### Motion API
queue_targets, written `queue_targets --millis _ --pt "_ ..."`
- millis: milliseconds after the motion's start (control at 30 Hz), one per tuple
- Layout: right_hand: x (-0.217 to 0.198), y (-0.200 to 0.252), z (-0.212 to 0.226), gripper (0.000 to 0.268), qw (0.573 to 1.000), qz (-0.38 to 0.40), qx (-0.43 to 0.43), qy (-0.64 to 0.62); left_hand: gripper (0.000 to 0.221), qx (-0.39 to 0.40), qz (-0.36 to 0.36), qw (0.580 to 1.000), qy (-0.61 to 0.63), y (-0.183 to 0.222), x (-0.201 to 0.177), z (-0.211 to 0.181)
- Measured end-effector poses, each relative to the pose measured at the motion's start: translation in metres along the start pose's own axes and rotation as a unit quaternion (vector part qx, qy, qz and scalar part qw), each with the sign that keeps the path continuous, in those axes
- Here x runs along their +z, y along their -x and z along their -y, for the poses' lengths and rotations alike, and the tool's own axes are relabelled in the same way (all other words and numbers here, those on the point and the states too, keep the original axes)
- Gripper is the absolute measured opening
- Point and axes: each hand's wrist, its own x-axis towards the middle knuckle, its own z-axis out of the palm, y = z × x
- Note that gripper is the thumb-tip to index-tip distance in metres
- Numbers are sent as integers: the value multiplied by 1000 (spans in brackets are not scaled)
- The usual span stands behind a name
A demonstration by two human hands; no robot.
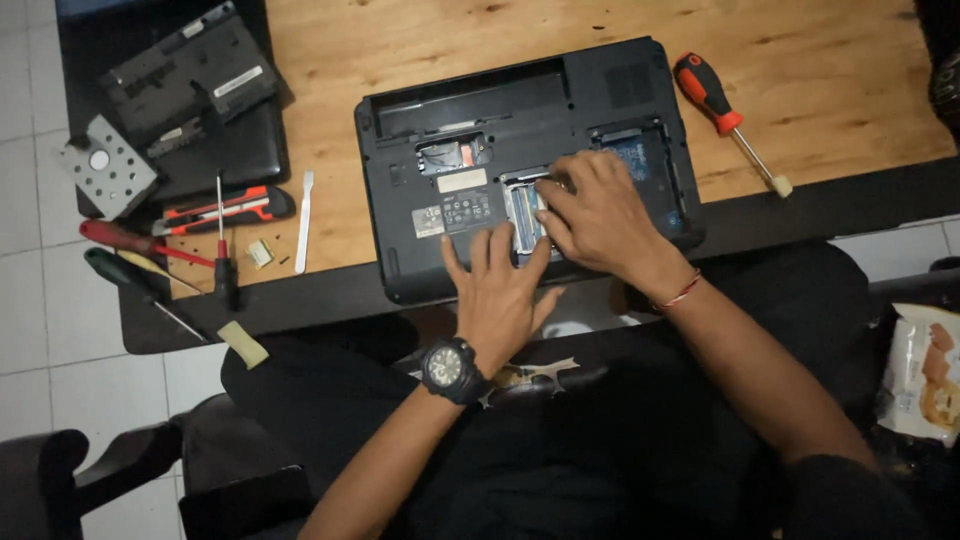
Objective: Disassembling a laptop by removing screws and internal components using a screwdriver.
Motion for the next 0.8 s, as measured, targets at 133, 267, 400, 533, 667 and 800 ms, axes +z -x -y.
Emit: queue_targets --millis 133,267,400,533,667,800 --pt "-10 -5 3 36 999 -1 -18 36 58 15 -1 1000 17 3 6 1" --pt "-10 0 -1 30 1000 2 -21 20 56 11 -4 1000 12 5 10 -1" --pt "-12 -3 1 30 1000 11 -13 13 56 11 -4 1000 9 5 8 -1" --pt "-10 -5 3 35 999 19 -3 29 58 -1 -9 1000 5 3 11 -5" --pt "-10 -1 4 35 999 16 3 41 51 3 -27 999 28 7 16 -6" --pt "-18 1 -10 48 993 -28 40 -110 60 -26 -89 990 103 12 20 -6"
